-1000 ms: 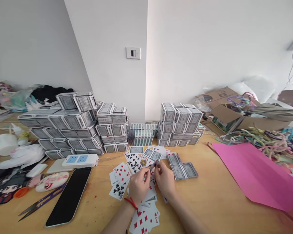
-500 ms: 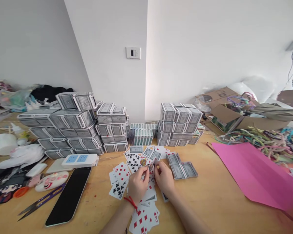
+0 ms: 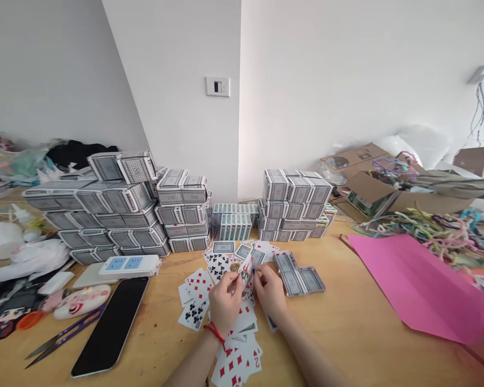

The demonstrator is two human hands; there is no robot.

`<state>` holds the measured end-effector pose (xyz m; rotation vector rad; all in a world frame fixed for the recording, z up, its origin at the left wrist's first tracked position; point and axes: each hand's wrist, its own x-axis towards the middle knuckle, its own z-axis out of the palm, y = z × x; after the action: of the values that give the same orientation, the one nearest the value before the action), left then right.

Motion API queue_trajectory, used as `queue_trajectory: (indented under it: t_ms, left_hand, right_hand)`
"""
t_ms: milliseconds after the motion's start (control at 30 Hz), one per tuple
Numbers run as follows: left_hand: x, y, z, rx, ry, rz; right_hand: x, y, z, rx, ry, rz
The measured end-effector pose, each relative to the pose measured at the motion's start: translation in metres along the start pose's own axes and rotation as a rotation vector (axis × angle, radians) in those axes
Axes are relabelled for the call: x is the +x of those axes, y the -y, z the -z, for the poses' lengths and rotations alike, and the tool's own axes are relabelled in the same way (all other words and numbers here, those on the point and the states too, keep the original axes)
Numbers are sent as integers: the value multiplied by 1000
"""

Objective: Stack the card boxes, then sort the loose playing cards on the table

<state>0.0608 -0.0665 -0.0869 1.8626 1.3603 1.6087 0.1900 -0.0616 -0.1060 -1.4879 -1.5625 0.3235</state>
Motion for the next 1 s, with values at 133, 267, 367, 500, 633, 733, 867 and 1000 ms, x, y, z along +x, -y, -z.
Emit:
queue_trajectory:
  t_ms: [133,267,367,500,633,733,867,1000]
  left_hand:
    - [-1,1,0,-24,23,30]
    - [-3,2,-1,-45,64,56]
    - [-3,3,-2,-48,91,58]
    - [-3,3,-1,-27,113,35]
    - [-3,2,-1,-3,128,-3]
    - [-4,1,0,21,139,-26]
    - [-4,0,1,47,164,-76]
    - [-4,-2,3,102,145,-160]
  right_hand:
    - [0,0,0,-72,-25,-25]
    - [0,2,1,-35,-15,-60]
    - [-2,4,1,12,31,-91]
    - [-4,5,2,-42,12,-91]
    - [-3,4,3,-71,26,-65]
    - [-3,5,3,-110,-1,-64]
    - [-4,5,4,-71,21,-64]
    - [-4,4,3,-102,-12,-30]
